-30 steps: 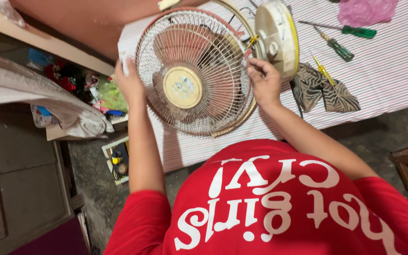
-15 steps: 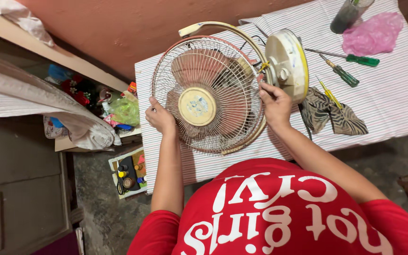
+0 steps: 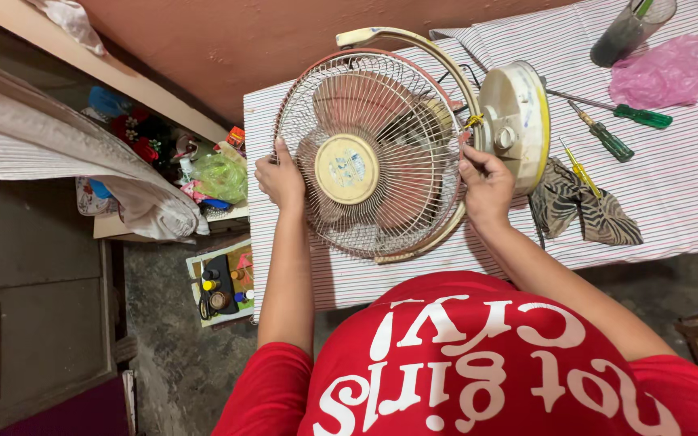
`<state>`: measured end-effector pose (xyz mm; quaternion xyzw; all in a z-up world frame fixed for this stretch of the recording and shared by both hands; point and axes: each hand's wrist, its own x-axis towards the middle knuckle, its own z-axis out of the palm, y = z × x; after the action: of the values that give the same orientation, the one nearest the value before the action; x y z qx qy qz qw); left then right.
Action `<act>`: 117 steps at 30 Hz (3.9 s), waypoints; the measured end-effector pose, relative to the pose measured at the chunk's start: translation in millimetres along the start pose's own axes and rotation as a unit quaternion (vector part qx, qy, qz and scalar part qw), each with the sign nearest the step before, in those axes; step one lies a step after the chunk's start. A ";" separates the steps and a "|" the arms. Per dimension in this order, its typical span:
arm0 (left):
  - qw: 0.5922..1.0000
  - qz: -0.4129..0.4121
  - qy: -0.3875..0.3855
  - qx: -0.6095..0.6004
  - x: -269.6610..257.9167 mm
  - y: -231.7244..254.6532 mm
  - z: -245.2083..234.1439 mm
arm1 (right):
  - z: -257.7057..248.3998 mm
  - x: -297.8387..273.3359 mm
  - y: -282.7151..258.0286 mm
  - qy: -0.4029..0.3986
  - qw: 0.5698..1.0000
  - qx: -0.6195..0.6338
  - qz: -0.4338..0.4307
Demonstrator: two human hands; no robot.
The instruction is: The person assembles a table fan by attaching the front wire cage to the fan head. They align the cage, secure it with a yellow zip tie, and repeatedly adjust the cage to ensure it is properly fitted.
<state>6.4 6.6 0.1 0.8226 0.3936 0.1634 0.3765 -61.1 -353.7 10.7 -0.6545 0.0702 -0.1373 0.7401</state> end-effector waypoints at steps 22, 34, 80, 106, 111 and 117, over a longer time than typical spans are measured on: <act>0.841 0.025 -0.401 -0.364 104.9 -31.7 15.2 | 2.9 0.8 -23.4 -0.049 0.998 0.010 -0.032; 0.921 0.010 -0.318 -0.225 86.8 15.0 4.2 | 25.3 10.3 -63.3 -0.123 0.903 -0.392 -0.123; 0.707 -0.209 -0.409 -0.537 39.1 -19.4 -13.0 | 38.3 95.9 -93.7 -0.199 0.873 -0.438 -0.076; 0.896 -0.035 -0.100 -0.431 -3.9 -76.9 -9.4 | 18.6 62.6 -59.8 -0.171 0.850 -0.473 -0.158; 0.885 -0.044 -0.140 -0.442 -43.9 -84.8 -13.7 | 12.7 59.7 -54.6 -0.167 0.862 -0.443 -0.180; 0.910 -0.060 -0.148 -0.382 -65.2 -53.5 -27.2 | 8.3 52.6 -44.2 -0.163 0.855 -0.433 -0.234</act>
<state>-78.5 -8.5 -20.2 0.6054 0.2895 0.1548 0.7251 -13.6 -366.0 59.5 -0.9188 -0.1546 -0.1533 0.3292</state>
